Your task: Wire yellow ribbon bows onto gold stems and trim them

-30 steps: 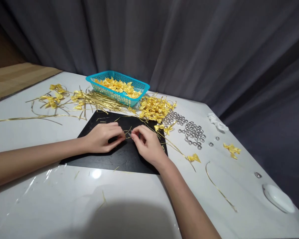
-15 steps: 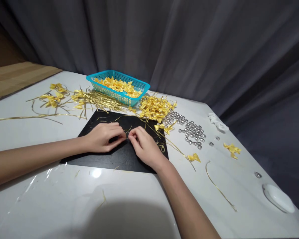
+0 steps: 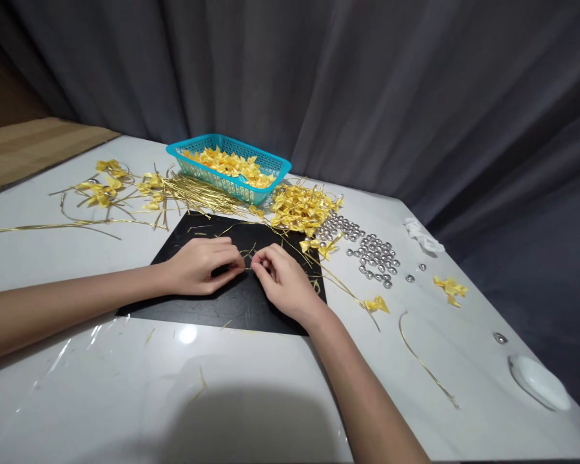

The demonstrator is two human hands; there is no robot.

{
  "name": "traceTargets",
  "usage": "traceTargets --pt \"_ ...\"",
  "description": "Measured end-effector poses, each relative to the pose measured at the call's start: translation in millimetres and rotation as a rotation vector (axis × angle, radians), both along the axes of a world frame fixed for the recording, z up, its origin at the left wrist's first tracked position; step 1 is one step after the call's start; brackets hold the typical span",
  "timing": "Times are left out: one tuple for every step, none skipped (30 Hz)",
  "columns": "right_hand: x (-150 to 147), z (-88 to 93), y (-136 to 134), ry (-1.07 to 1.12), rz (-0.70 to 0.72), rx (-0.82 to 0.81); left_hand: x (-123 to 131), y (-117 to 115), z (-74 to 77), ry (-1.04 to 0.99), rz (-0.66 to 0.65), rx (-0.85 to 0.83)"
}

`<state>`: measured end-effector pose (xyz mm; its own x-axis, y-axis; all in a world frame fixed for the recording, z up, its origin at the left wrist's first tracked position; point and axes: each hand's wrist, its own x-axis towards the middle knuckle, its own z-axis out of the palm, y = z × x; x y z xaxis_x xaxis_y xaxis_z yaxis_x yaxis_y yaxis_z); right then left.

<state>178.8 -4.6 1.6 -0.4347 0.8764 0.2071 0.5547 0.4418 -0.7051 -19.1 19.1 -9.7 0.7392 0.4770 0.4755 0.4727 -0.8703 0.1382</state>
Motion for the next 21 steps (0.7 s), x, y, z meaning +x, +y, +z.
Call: traceTargets --pt "-0.5 -0.4 -0.4 -0.010 0.000 -0.005 0.1 0.1 0.0 0.000 0.000 -0.002" --pt "-1.0 -1.0 -0.7 -0.014 -0.003 -0.009 0.1 0.1 0.1 -0.001 0.000 -0.005" --pt "-1.6 -1.5 -1.1 -0.013 -0.008 -0.011 0.1 0.1 0.2 -0.002 0.001 -0.008" --pt "-2.4 -2.1 -1.5 -0.011 -0.013 -0.015 0.1 0.1 0.2 -0.003 0.001 -0.011" --pt "-3.1 -2.7 -1.8 -0.007 -0.019 -0.019 0.0 0.1 0.3 -0.004 0.003 -0.014" --pt "-3.8 -3.3 -2.0 0.001 -0.027 -0.025 0.0 0.0 0.3 -0.005 0.004 -0.018" --pt "-4.3 -3.8 -2.0 0.009 -0.033 -0.032 -0.1 -0.1 0.4 -0.008 0.005 -0.022" --pt "-4.7 -4.2 -1.9 0.021 -0.041 -0.043 -0.1 -0.1 0.5 -0.010 0.005 -0.025" --pt "-4.7 -4.5 -1.8 0.035 -0.050 -0.055 -0.2 -0.2 0.6 -0.012 0.004 -0.028" --pt "-4.4 -4.6 -1.5 0.052 -0.061 -0.070 -0.2 -0.3 0.7 -0.015 0.003 -0.031" --pt "-3.9 -4.5 -1.1 0.070 -0.072 -0.087 -0.2 -0.4 0.8 -0.017 0.002 -0.034" --pt "-3.0 -4.2 -0.7 0.086 -0.082 -0.104 -0.3 -0.4 0.9 -0.021 0.001 -0.037" --pt "-2.0 -3.6 -0.2 0.098 -0.090 -0.118 -0.3 -0.5 1.1 -0.025 0.002 -0.040" --pt "-0.9 -2.9 0.3 0.106 -0.093 -0.130 -0.3 -0.5 1.2 -0.031 0.005 -0.045" --pt "0.1 -2.1 0.8 0.104 -0.089 -0.135 -0.3 -0.5 1.3 -0.039 0.010 -0.050" --pt "1.0 -1.2 1.3 0.097 -0.079 -0.132 -0.3 -0.5 1.4 -0.047 0.016 -0.055" --pt "1.7 -0.5 1.7 0.088 -0.066 -0.124 -0.3 -0.6 1.5 -0.055 0.020 -0.061" --pt "2.4 0.1 2.1 0.082 -0.053 -0.113 -0.3 -0.6 1.5 -0.061 0.023 -0.066" --pt "2.9 0.5 2.4 0.079 -0.042 -0.103 -0.3 -0.6 1.5 -0.066 0.025 -0.071" --pt "3.4 0.7 2.5 0.082 -0.036 -0.097 -0.3 -0.6 1.4 -0.071 0.027 -0.076" --pt "3.9 0.7 2.6 0.091 -0.035 -0.097 -0.3 -0.6 1.4 -0.075 0.028 -0.080"
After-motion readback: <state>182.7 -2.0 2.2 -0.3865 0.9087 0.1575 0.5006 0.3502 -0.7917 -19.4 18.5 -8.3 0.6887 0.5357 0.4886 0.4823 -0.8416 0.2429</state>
